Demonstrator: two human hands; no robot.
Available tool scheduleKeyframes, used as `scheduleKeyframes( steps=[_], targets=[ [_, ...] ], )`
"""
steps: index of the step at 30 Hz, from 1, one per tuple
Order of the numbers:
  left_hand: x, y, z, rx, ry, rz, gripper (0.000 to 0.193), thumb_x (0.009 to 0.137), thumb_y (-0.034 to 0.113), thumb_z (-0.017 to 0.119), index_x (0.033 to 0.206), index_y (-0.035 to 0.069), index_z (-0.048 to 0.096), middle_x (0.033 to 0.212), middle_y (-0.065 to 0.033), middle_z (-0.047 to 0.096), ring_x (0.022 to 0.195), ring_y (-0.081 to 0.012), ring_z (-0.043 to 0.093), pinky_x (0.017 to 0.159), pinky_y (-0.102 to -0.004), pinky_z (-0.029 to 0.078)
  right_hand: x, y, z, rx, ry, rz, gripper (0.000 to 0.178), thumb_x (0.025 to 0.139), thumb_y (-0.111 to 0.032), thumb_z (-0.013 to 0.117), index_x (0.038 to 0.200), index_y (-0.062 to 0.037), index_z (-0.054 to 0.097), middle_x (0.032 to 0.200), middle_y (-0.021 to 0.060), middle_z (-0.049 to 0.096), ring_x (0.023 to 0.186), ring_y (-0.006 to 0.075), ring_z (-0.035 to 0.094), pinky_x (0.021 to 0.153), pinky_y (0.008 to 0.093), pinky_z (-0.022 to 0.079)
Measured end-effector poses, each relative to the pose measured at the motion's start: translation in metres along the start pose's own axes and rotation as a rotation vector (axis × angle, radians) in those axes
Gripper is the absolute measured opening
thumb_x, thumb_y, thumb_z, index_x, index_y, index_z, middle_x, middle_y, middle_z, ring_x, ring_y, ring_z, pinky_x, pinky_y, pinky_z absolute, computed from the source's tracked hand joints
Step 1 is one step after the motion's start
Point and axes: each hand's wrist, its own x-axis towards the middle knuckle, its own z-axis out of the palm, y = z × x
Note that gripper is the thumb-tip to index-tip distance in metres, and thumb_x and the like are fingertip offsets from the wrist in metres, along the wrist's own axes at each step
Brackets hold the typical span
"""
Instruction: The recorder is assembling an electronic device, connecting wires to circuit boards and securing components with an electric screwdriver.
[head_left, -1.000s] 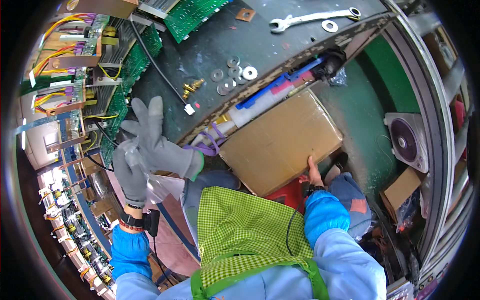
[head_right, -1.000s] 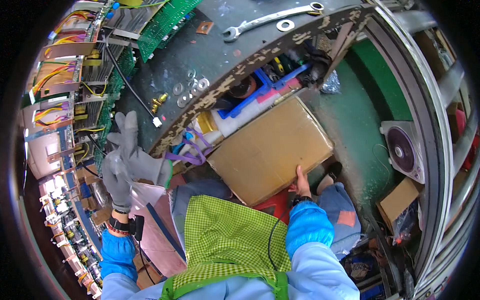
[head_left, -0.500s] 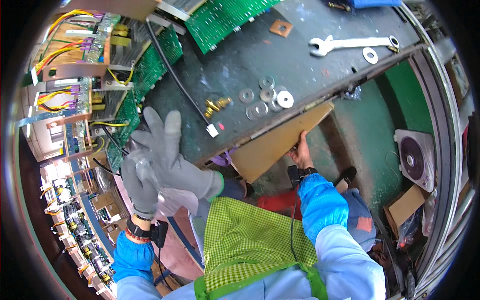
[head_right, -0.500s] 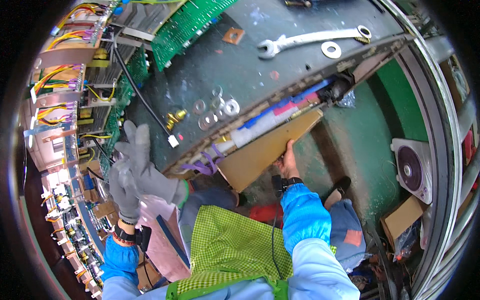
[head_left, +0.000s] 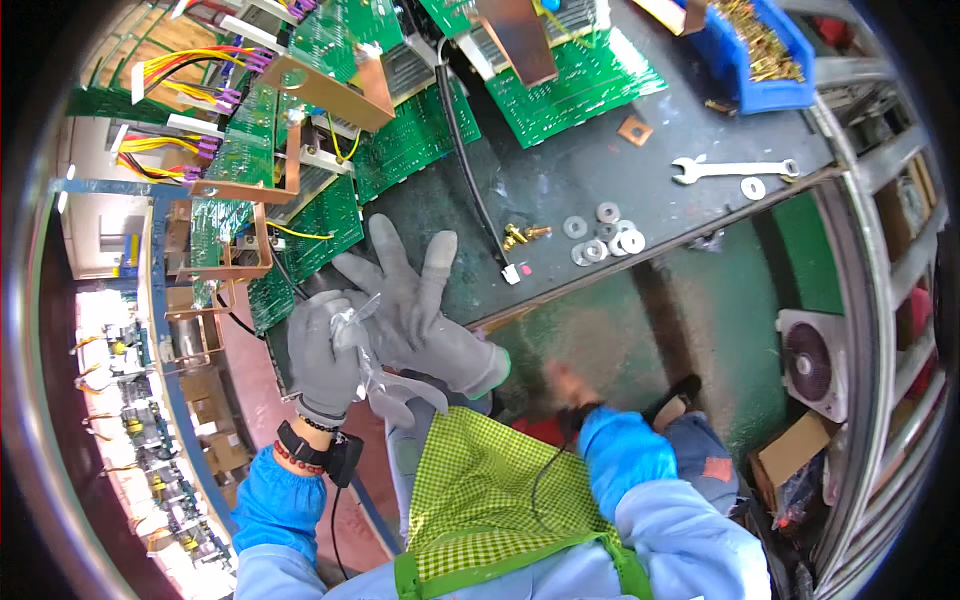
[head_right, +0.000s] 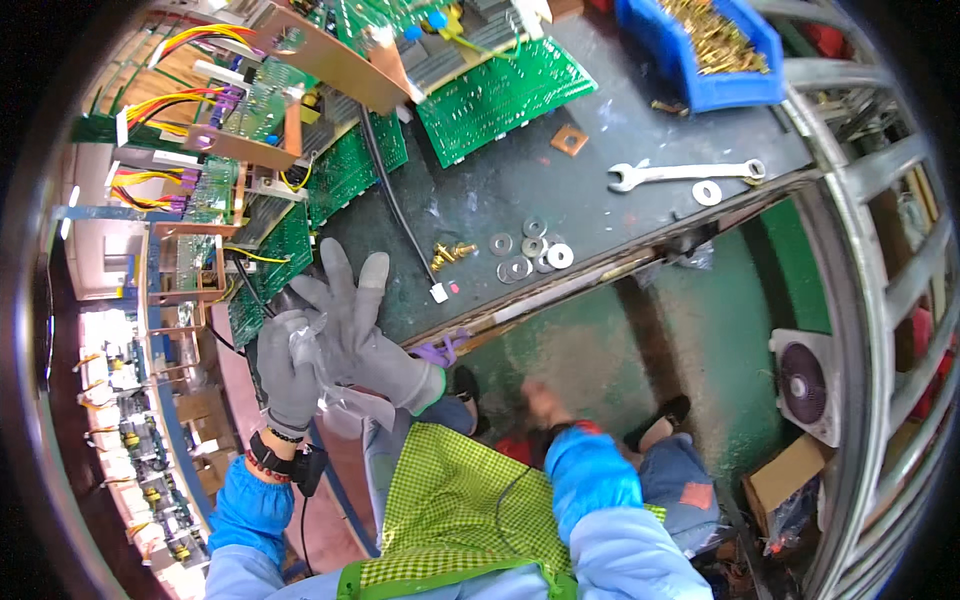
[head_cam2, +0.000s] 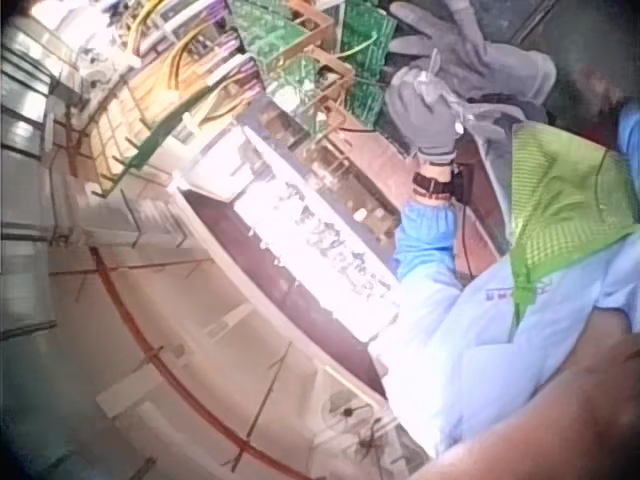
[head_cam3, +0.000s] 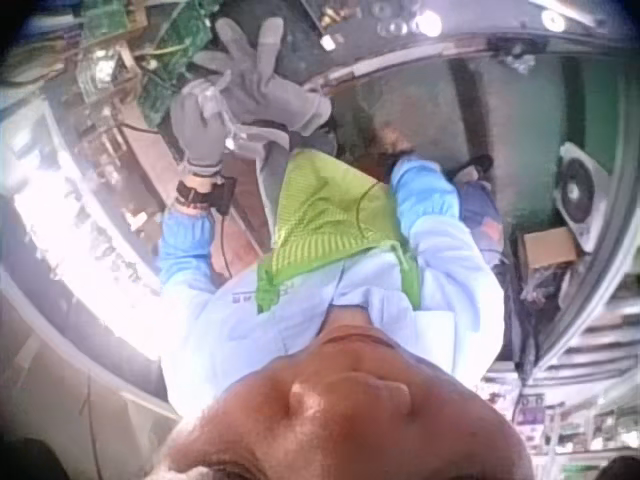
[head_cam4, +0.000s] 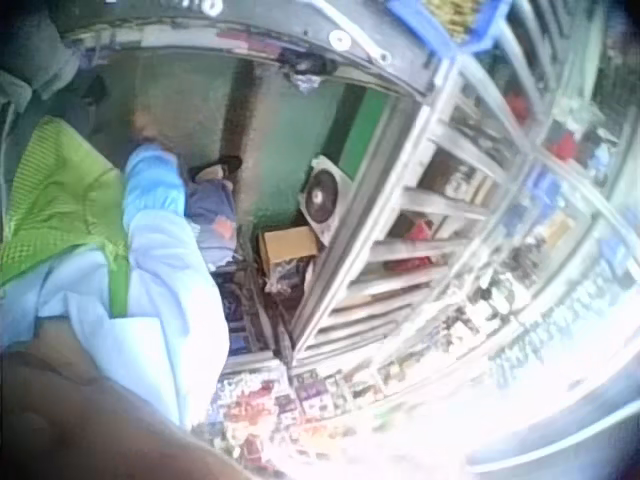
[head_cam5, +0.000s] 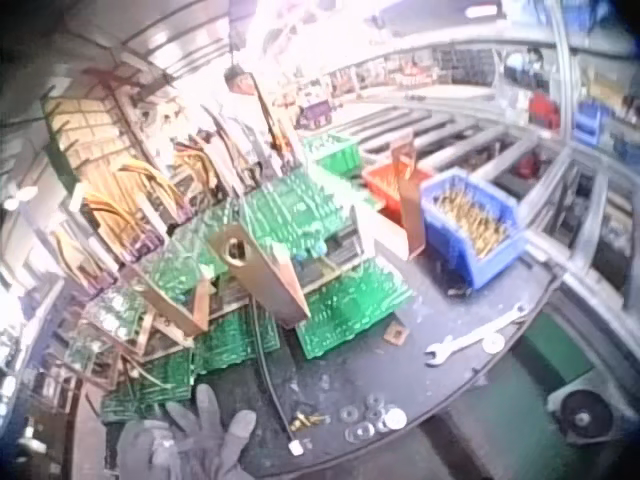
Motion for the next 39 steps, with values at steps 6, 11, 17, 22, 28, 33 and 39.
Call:
scheduleKeyframes(
  steps=[6, 11, 17, 22, 28, 33, 39],
  targets=[
    [-0.022, -0.018, -0.027, 0.241, -0.004, 0.048, 0.025, 0.084, 0.016, 0.056, 0.102, 0.000, 0.057, 0.103, -0.0215, 0.057, 0.094, -0.0390, 0.054, 0.082, -0.0459, 0.044, -0.133, -0.041, 0.079, -0.332, -0.462, -0.188, 0.025, 0.084, -0.028, 0.063, 0.099, -0.0117, 0.073, 0.098, 0.0138, 0.070, 0.088, 0.0314, 0.065, 0.074, 0.0465, 0.050],
    [-0.011, 0.008, -0.015, -0.009, 0.025, -0.001, 0.020, 0.083, 0.015, 0.054, 0.097, 0.001, 0.059, 0.098, -0.0187, 0.059, 0.091, -0.0381, 0.054, 0.080, -0.0469, 0.043, -0.048, -0.057, 0.022, -0.417, -0.287, -0.106, 0.031, 0.084, -0.033, 0.061, 0.103, -0.0108, 0.071, 0.102, 0.0146, 0.069, 0.091, 0.0321, 0.065, 0.076, 0.0461, 0.050],
    [-0.005, 0.016, -0.023, -0.012, 0.001, -0.059, 0.018, 0.080, 0.015, 0.056, 0.093, 0.006, 0.062, 0.100, -0.0139, 0.061, 0.094, -0.0359, 0.055, 0.083, -0.0456, 0.043, 0.108, -0.282, -0.102, -0.380, -0.205, -0.088, 0.039, 0.084, -0.039, 0.059, 0.107, -0.0096, 0.068, 0.107, 0.0155, 0.067, 0.094, 0.0329, 0.064, 0.079, 0.0456, 0.050],
    [-0.009, 0.020, -0.038, 0.085, -0.094, -0.121, 0.020, 0.080, 0.017, 0.057, 0.097, 0.008, 0.061, 0.105, -0.0121, 0.061, 0.096, -0.0349, 0.054, 0.084, -0.0464, 0.043, 0.073, -0.336, -0.077, -0.286, -0.275, -0.072, 0.045, 0.084, -0.044, 0.058, 0.111, -0.0087, 0.067, 0.111, 0.0162, 0.065, 0.097, 0.0337, 0.063, 0.082, 0.0452, 0.049],
    [0.012, 0.026, -0.026, 0.127, -0.150, -0.086, 0.029, 0.074, 0.017, 0.063, 0.102, 0.011, 0.058, 0.108, -0.0101, 0.058, 0.100, -0.0345, 0.054, 0.085, -0.0465, 0.043, 0.025, -0.389, -0.161, -0.168, -0.276, 0.049, 0.053, 0.085, -0.050, 0.056, 0.116, -0.0076, 0.064, 0.116, 0.0172, 0.064, 0.100, 0.0345, 0.063, 0.085, 0.0447, 0.049],
    [-0.004, 0.028, -0.031, 0.126, -0.072, -0.136, 0.026, 0.078, 0.014, 0.058, 0.102, 0.008, 0.059, 0.108, -0.0135, 0.060, 0.100, -0.0344, 0.055, 0.086, -0.0458, 0.044, -0.030, -0.374, -0.189, -0.188, -0.248, 0.099, 0.060, 0.085, -0.055, 0.054, 0.119, -0.0066, 0.062, 0.120, 0.0179, 0.062, 0.103, 0.0352, 0.062, 0.088, 0.0443, 0.048],
    [-0.016, 0.035, -0.025, 0.238, 0.150, -0.140, 0.023, 0.078, 0.019, 0.062, 0.099, 0.012, 0.062, 0.111, -0.0093, 0.059, 0.101, -0.0323, 0.055, 0.085, -0.0456, 0.043, -0.162, -0.021, -0.256, -0.550, -0.288, 0.131, 0.066, 0.089, -0.058, 0.046, 0.120, -0.0011, 0.061, 0.124, 0.0213, 0.060, 0.113, 0.0378, 0.058, 0.097, 0.0441, 0.044]
  ],
)
